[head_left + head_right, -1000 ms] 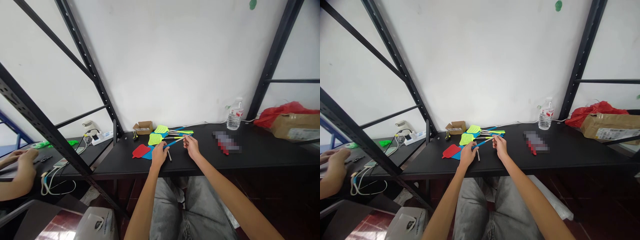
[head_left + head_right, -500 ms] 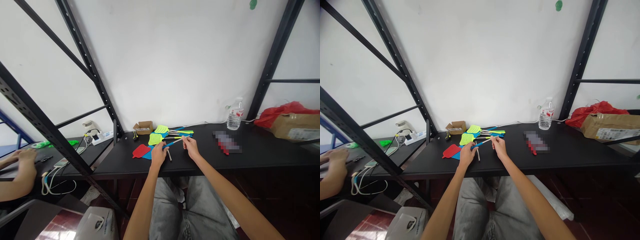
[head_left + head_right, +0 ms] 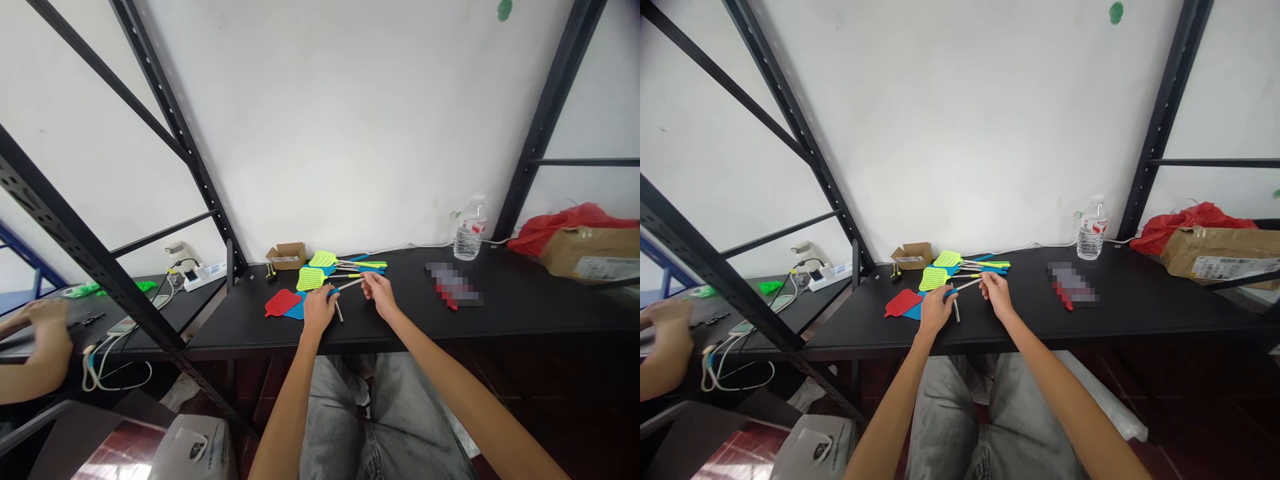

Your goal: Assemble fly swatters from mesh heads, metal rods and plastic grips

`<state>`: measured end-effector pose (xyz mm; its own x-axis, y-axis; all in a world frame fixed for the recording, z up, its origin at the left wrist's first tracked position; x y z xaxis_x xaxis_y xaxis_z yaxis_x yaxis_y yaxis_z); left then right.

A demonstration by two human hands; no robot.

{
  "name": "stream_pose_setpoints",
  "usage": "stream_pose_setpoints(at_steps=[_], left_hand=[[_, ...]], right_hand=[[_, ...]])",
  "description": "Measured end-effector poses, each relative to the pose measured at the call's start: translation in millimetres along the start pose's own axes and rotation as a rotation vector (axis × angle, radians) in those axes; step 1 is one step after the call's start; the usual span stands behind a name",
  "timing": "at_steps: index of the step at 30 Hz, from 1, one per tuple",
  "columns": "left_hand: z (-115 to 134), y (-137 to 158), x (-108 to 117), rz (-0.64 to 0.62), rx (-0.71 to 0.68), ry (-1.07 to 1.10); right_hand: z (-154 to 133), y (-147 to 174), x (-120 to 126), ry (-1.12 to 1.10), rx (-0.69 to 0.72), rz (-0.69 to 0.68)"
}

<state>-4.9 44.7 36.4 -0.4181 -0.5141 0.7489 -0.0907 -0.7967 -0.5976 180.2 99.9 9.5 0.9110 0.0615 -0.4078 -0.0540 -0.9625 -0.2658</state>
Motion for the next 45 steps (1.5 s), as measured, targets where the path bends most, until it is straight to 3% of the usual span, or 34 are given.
stream_pose_setpoints(at_steps=[6, 18, 35, 40, 45], left_hand=[[1, 0, 2, 0.016, 0.021, -0.022], [3, 4, 8, -0.005, 0.033, -0.086], [11, 6, 12, -0.019, 0.028, -0.087], [7, 5, 10, 0.059, 0.066, -0.026], [-11, 8, 19, 0.264, 0.293, 0.092]], right_hand=[[2, -4, 9, -0.091, -0.021, 0.136], [7, -3, 6, 0.104, 0.018, 0.016], [1, 1, 0, 0.149, 0.058, -0.074], [-1, 4, -7, 0.23, 0.043, -0.144], [-6, 11, -9, 0.467, 0.162, -0.158]])
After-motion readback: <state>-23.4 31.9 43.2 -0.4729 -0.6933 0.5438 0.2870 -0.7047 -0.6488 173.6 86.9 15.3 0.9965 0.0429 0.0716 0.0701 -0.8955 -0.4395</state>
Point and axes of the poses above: each hand's wrist, its own y-axis away from the middle knuckle, its own x-axis out of the back of the hand, z = x × y, the point moved 4 cm from there along -y, towards the middle knuckle, and after that the axes turned 2 degrees about -y, right-handed, at the moved point
